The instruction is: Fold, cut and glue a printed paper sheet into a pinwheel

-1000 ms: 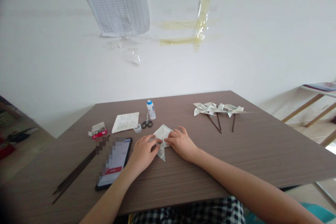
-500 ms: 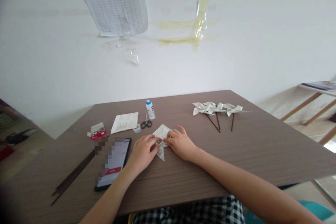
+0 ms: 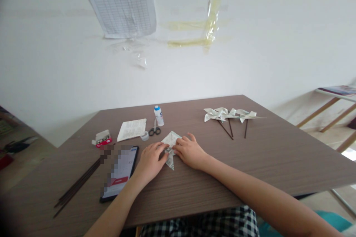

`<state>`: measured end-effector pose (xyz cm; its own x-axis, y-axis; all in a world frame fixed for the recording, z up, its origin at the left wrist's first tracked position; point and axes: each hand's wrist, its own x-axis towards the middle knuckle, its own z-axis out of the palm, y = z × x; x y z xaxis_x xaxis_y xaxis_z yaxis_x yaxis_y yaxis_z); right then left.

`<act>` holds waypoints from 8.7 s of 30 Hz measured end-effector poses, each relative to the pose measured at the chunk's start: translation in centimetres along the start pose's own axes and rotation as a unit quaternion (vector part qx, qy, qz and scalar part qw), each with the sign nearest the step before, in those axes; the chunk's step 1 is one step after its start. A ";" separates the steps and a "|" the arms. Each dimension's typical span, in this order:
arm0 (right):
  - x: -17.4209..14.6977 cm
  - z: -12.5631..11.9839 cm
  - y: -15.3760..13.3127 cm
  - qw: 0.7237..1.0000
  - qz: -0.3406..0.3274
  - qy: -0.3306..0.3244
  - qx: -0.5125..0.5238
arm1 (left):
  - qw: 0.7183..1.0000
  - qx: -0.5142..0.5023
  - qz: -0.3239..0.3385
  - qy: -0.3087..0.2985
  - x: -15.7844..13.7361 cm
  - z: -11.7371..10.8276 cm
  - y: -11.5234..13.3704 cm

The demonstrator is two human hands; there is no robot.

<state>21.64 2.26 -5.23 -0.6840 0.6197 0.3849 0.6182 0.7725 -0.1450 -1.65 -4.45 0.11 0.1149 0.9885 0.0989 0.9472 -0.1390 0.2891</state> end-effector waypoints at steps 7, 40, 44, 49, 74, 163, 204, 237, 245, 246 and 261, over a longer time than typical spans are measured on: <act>-0.1 0.1 -0.1 1.000 0.003 -0.004 0.005 | 1.000 -0.004 -0.006 -0.004 0.0 -0.1 0.0; -0.7 -0.9 1.0 0.995 0.032 -0.004 0.092 | 0.999 0.020 0.012 -0.032 -0.4 -1.3 1.0; -0.8 -0.8 1.1 0.995 0.028 0.007 0.092 | 0.999 0.026 0.014 -0.034 -0.4 -1.4 1.0; -0.8 -0.6 1.2 0.996 0.030 0.007 0.086 | 0.999 0.036 0.013 -0.038 -0.5 -1.4 1.2; -0.7 -0.9 1.0 0.995 0.039 -0.003 0.096 | 1.000 0.016 0.005 -0.016 -0.2 -0.8 0.8; -0.7 -1.8 1.4 0.990 0.068 -0.022 0.125 | 0.999 0.010 -0.007 -0.053 -0.1 -1.0 1.5; -0.7 -2.3 1.6 0.988 0.075 -0.036 0.129 | 0.999 -0.001 0.000 -0.039 0.1 -0.9 1.3; -0.5 -2.3 1.7 0.987 0.083 -0.056 0.127 | 0.999 0.031 0.007 -0.017 0.4 -0.6 1.0; -0.5 -2.2 1.9 0.987 0.083 -0.047 0.132 | 0.999 0.027 0.001 -0.040 0.2 -0.6 1.2; -0.5 -2.2 1.9 0.987 0.084 -0.045 0.132 | 0.999 0.025 0.002 -0.039 0.2 -0.6 1.1; -0.6 -2.7 2.3 0.986 0.097 -0.028 0.132 | 1.000 0.018 -0.023 0.007 0.0 -0.6 0.7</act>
<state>24.57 3.30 -3.32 -0.5873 0.7609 0.2759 0.6229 0.6426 -0.4462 -1.14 -4.54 0.86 0.0674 0.9926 0.1007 0.9616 -0.0915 0.2586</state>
